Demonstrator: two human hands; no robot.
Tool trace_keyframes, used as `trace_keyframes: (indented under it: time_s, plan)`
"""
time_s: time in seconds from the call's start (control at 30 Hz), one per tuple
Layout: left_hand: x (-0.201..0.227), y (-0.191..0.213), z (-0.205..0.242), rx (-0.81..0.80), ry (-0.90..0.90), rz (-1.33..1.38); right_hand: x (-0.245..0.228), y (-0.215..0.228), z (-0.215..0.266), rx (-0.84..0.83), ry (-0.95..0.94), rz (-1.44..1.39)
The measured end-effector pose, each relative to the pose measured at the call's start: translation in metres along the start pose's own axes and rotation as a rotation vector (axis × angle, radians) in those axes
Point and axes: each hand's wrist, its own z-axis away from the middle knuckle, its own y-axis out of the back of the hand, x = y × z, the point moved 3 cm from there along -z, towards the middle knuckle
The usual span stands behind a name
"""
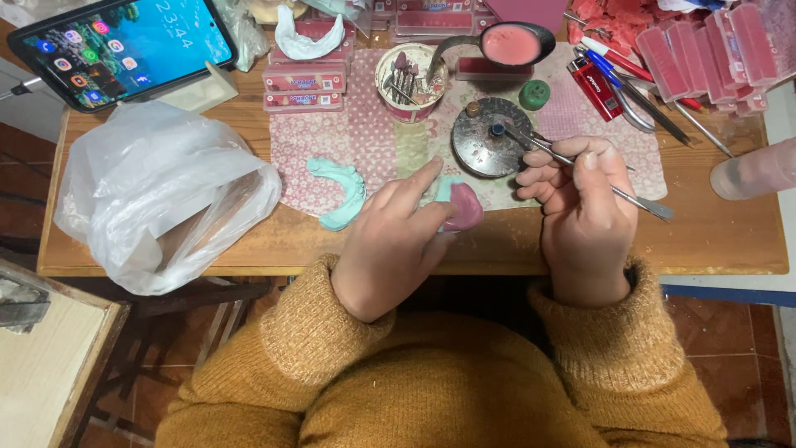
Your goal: The person holds a pink and light blue clay object and uses a metal sculpting tool to shape and smooth its surface. They repeatedly dip the tool into a small container of liquid and continue refining the clay's edges and contours.
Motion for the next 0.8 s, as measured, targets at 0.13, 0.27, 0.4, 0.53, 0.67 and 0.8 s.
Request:
trace_keyframes:
  time_s: [0.13, 0.27, 0.4, 0.53, 0.67, 0.8]
  plan:
    - [0.0021, 0.0017, -0.0017, -0.001, 0.015, -0.032, -0.0009, -0.0005, 0.0006, 0.005, -0.007, 0.005]
    - [0.0073, 0.0051, -0.0053, -0.003, 0.003, -0.008, -0.0007, 0.0000, 0.0012, 0.004, -0.011, 0.003]
    - [0.0041, 0.0001, -0.0030, 0.055, -0.005, -0.022, -0.0018, -0.0014, 0.0011, -0.001, -0.012, 0.000]
    - [0.0059, 0.0030, -0.0047, 0.046, -0.015, -0.004, -0.0009, 0.0002, 0.0012, 0.001, -0.016, -0.002]
    - [0.0055, 0.0034, -0.0046, 0.030, -0.011, -0.013, -0.0006, 0.0007, 0.0011, -0.001, -0.009, -0.004]
    - [0.0072, 0.0065, -0.0053, 0.009, -0.007, 0.002, -0.0005, 0.0005, 0.0008, 0.011, -0.011, 0.010]
